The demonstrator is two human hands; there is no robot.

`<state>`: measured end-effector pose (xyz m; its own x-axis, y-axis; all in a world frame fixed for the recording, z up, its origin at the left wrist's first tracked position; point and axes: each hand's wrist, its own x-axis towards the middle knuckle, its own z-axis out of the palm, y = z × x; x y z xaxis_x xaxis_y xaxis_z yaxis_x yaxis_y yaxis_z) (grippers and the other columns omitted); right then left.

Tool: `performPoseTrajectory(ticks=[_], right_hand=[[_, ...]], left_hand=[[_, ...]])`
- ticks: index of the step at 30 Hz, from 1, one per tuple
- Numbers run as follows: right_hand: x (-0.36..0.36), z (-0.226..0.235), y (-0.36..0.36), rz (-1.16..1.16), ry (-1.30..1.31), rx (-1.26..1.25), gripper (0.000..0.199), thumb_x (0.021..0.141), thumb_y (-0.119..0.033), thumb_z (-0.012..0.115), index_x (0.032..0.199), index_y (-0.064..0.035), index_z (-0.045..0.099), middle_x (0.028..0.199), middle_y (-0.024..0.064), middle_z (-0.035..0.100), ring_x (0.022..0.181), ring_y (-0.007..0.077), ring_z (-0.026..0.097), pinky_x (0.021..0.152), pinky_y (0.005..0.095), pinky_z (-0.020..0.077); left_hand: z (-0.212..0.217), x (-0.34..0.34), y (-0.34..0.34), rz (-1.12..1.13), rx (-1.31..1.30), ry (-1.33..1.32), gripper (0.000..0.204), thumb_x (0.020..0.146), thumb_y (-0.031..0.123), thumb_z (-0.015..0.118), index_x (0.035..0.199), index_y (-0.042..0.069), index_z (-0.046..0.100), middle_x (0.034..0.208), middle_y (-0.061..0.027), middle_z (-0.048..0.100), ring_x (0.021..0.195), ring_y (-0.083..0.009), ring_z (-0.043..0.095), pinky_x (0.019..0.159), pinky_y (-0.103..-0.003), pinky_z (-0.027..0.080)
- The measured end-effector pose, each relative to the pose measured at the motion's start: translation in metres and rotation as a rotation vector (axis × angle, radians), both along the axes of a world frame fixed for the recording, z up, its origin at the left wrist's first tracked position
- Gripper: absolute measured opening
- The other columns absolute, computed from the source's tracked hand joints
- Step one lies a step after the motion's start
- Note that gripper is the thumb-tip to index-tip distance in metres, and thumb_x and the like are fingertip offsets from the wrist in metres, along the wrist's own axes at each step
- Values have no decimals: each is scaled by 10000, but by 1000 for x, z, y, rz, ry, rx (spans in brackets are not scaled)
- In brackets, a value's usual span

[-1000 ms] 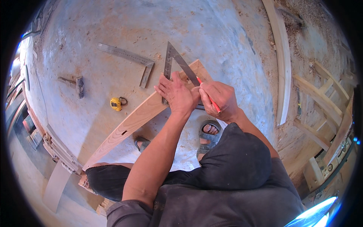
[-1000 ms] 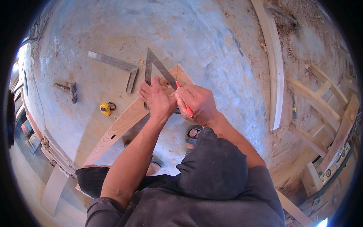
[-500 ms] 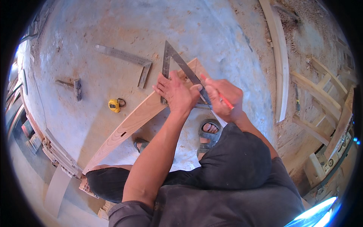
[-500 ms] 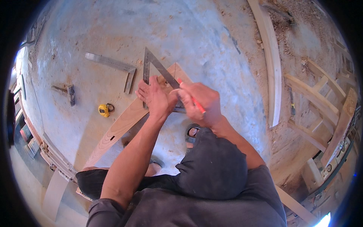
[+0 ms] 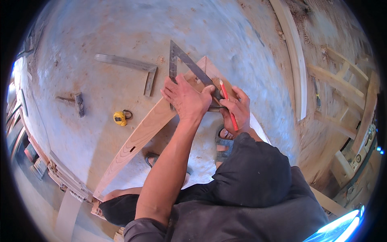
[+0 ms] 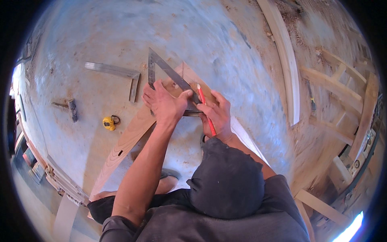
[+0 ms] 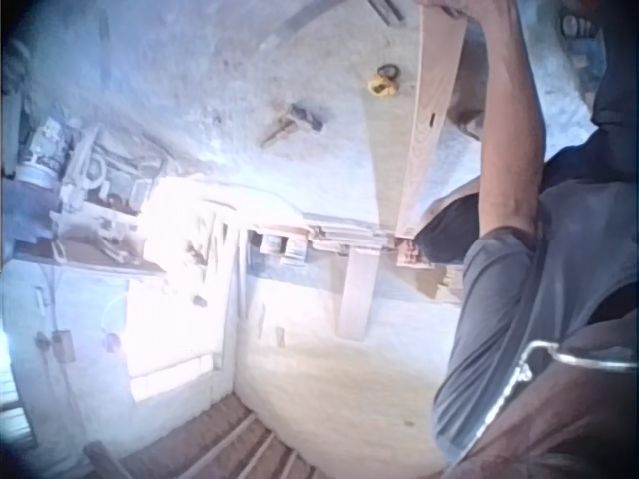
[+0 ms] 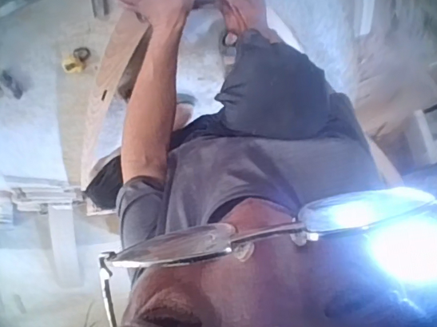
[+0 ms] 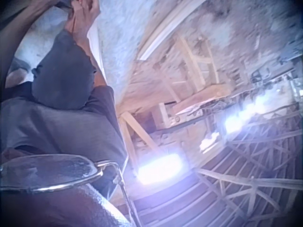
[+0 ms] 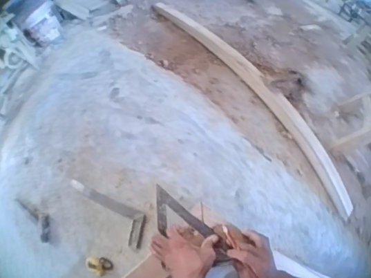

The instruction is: The person aligns two pieces of wood on the floor, uses a square tool and a pencil to mark lines on the wood, and checks the alignment multiple times.

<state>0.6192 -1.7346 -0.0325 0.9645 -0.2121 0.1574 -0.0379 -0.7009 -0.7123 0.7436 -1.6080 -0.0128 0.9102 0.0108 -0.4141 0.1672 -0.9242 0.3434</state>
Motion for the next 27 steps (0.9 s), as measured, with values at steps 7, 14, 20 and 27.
performPoseTrajectory(ticks=[7,14,20,27], right_hand=[[-4,0,2,-2,-61,41,354,731,29,778,1035,-127,685,1173,62,776,1327,356,558,1045,486,429],[-9,-3,4,-2,-70,69,385,714,52,768,1048,-110,666,1204,71,762,1326,357,561,1057,492,426],[-11,4,3,29,-39,134,478,677,63,754,1106,-106,627,1290,103,720,1337,367,553,1080,503,427],[-23,-4,7,77,-61,-49,410,732,20,758,1096,-109,621,1300,95,718,1299,349,585,1062,486,451]], left_hand=[[-3,-10,10,-1,-65,-58,1025,686,408,925,1443,-62,417,1481,-343,305,1410,-507,256,1219,-571,175],[-1,-13,15,-27,-62,-83,1023,683,415,930,1438,-61,429,1466,-348,310,1387,-508,265,1206,-586,183],[5,-8,12,-22,-27,-24,1040,695,433,930,1457,-47,410,1491,-338,316,1427,-479,269,1211,-554,211],[8,-2,10,-44,-15,5,1028,684,434,936,1429,-64,433,1477,-339,333,1415,-481,295,1205,-556,224]])
